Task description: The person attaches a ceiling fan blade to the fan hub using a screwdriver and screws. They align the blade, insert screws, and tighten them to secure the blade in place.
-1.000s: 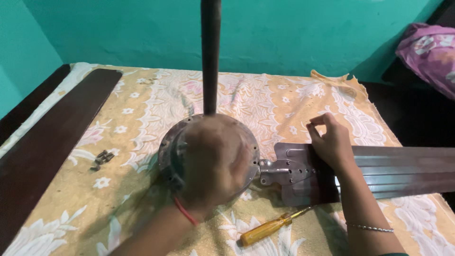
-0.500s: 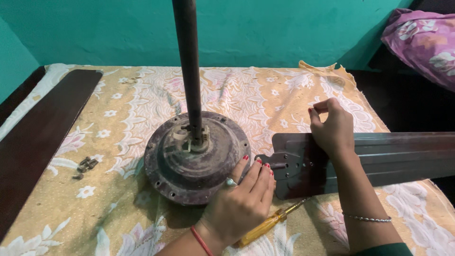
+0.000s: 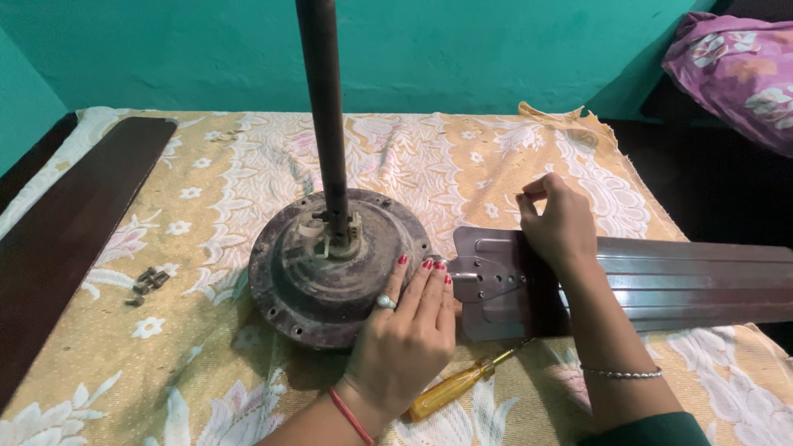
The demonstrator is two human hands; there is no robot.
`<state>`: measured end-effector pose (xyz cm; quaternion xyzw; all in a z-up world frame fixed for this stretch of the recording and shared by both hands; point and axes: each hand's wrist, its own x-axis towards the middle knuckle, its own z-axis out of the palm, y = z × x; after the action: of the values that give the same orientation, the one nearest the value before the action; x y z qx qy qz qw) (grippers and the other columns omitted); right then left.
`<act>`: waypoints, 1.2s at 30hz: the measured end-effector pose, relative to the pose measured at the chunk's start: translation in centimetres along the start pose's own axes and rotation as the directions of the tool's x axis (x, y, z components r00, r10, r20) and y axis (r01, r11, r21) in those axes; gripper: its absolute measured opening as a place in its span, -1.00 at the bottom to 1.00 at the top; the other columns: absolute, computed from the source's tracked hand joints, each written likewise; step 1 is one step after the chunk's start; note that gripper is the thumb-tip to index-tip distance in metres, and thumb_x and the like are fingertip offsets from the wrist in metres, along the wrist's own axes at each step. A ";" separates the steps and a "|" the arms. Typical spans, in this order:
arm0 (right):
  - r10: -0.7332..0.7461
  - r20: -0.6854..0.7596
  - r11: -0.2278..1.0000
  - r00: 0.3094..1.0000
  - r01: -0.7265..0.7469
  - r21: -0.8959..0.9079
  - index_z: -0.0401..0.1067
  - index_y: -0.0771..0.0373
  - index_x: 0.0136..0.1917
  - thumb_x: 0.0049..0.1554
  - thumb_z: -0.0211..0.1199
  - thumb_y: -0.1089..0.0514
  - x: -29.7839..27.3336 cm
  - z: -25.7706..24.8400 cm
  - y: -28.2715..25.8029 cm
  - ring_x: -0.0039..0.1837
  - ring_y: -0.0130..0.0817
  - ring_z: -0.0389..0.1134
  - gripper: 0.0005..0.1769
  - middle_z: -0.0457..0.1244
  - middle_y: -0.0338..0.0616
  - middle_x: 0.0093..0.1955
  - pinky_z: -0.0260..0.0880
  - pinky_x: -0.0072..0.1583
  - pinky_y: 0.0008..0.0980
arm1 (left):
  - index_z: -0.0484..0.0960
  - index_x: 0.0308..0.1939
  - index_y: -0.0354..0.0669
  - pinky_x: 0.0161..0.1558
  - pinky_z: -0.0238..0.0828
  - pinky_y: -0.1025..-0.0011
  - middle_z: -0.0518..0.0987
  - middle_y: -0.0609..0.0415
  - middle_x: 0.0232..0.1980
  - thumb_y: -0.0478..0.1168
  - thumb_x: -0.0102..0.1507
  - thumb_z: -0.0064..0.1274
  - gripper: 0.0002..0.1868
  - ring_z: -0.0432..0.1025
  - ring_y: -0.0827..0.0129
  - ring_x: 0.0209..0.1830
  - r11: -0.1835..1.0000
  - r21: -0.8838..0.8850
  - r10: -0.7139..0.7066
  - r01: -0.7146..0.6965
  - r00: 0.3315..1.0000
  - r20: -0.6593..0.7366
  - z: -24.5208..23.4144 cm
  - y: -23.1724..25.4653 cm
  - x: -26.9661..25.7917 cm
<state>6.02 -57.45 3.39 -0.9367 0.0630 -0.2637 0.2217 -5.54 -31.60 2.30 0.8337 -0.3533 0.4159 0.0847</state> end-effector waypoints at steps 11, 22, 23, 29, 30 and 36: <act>0.000 0.311 0.998 0.950 -0.021 0.064 0.52 0.28 0.01 0.13 0.36 0.01 0.2 1.4 2.2 0.10 -0.12 0.48 -0.69 0.45 0.00 0.00 0.45 0.16 -0.17 | 0.69 -0.02 -0.43 0.35 0.36 0.14 0.66 -0.26 0.08 -0.31 0.20 0.05 -0.68 0.54 0.04 0.18 0.997 0.061 0.045 -0.048 0.998 0.043 0.6 0.1 -0.2; -0.046 0.470 0.999 0.881 0.054 -0.003 0.46 0.27 0.06 0.18 0.30 0.02 0.4 -0.6 2.9 0.12 0.01 0.45 -0.70 0.43 0.08 0.02 0.43 0.17 -0.13 | 0.67 -0.09 -0.43 0.38 0.28 0.08 0.67 -0.15 0.01 -0.26 0.17 0.04 -0.69 0.54 0.10 0.14 0.992 0.121 -0.050 0.043 0.997 0.054 0.1 1.1 0.8; -0.020 0.474 0.999 0.881 0.038 -0.028 0.45 0.27 0.07 0.20 0.29 0.02 0.4 -0.6 2.9 0.12 0.03 0.44 -0.70 0.42 0.10 0.02 0.43 0.16 -0.12 | 0.67 -0.10 -0.46 0.37 0.27 0.10 0.68 -0.14 -0.02 -0.24 0.16 0.04 -0.66 0.54 0.10 0.13 0.989 0.140 -0.053 0.043 0.996 0.072 0.1 1.4 0.9; -0.066 0.423 0.997 0.904 0.076 -0.007 0.42 0.30 0.06 0.15 0.29 0.07 0.6 -0.9 3.0 0.10 0.06 0.44 -0.70 0.41 0.14 0.01 0.43 0.15 -0.11 | 0.64 0.14 -0.22 0.33 0.25 0.10 0.67 -0.19 -0.15 -0.17 0.28 -0.06 -0.60 0.53 0.03 0.00 0.948 0.306 0.036 -0.091 0.983 0.181 0.9 2.7 1.4; -0.064 0.410 0.997 0.910 0.076 -0.012 0.42 0.30 0.06 0.16 0.29 0.07 0.5 -0.7 3.0 0.11 0.07 0.44 -0.71 0.41 0.15 0.01 0.42 0.15 -0.10 | 0.63 0.13 -0.30 0.34 0.26 0.07 0.67 -0.21 -0.12 -0.16 0.27 -0.07 -0.58 0.53 0.00 0.01 0.947 0.297 0.046 -0.121 0.968 0.247 1.3 3.0 1.6; -0.032 0.385 0.995 0.922 0.065 -0.072 0.44 0.27 0.06 0.17 0.29 0.06 0.3 0.4 2.9 0.12 0.11 0.43 -0.72 0.41 0.16 0.01 0.42 0.15 -0.07 | 0.49 0.23 -0.58 0.15 0.38 -0.21 0.52 -0.59 0.17 -0.16 0.28 -0.13 -0.44 0.44 -0.42 0.15 0.929 0.365 -0.111 -0.061 0.895 0.431 3.4 6.8 3.4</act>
<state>6.48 -59.97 1.88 -0.9798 0.0061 -0.0780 0.1838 -6.47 -39.85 1.70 0.9119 -0.2677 0.2722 -0.1508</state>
